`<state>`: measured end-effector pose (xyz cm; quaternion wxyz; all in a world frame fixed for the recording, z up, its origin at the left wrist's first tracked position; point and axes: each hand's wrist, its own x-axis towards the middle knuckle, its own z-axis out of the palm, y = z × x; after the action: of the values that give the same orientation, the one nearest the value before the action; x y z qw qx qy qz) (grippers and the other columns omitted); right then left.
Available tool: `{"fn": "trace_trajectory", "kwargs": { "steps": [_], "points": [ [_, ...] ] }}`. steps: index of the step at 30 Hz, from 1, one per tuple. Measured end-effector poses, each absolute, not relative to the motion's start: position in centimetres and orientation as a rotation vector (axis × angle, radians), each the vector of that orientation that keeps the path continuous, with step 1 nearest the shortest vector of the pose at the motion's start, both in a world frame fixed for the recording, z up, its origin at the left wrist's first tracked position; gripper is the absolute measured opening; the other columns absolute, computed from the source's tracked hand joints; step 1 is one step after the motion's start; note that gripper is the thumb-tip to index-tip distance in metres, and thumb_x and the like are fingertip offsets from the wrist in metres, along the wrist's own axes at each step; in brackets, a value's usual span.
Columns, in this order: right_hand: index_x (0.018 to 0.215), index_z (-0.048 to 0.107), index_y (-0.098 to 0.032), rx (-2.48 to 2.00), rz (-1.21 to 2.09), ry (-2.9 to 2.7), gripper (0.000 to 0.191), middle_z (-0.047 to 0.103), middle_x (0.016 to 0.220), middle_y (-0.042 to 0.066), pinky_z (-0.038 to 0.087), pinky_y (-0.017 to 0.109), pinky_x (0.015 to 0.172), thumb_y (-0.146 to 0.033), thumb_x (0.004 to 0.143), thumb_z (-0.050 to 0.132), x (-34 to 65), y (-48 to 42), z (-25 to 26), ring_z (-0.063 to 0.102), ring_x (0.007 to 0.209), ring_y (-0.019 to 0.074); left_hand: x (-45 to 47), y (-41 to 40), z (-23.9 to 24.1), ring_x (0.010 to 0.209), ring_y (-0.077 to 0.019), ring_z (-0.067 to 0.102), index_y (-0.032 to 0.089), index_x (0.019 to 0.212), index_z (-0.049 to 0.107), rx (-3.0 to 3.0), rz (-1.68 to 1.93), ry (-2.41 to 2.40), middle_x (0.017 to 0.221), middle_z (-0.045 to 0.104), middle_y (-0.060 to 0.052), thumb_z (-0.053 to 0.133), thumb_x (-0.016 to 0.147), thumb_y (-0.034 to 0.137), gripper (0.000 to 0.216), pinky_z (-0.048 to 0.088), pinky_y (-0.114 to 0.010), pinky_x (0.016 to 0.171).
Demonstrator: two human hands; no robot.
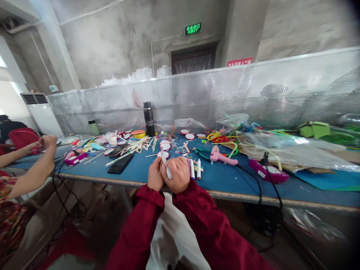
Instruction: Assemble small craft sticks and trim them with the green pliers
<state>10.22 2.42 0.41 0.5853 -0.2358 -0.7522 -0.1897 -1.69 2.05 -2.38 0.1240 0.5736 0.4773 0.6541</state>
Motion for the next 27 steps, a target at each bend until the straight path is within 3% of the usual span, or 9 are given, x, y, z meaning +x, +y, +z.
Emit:
{"fn": "trace_trajectory", "kwargs": {
  "steps": [27],
  "points": [
    [0.080,0.055,-0.024,-0.564,-0.427,-1.758,0.016,0.064,0.071,0.003,0.042,0.039,0.081,-0.023,0.096,0.054,10.16,2.42,0.40,0.055,0.072,0.0215,-1.91,2.29,-2.61,0.075,-0.0163,0.056,0.017,0.088,0.068,1.661,1.915,1.292,0.078,0.065,0.001,0.057,0.094,0.029,0.017,0.046,-0.027,0.074]
  ]
}}
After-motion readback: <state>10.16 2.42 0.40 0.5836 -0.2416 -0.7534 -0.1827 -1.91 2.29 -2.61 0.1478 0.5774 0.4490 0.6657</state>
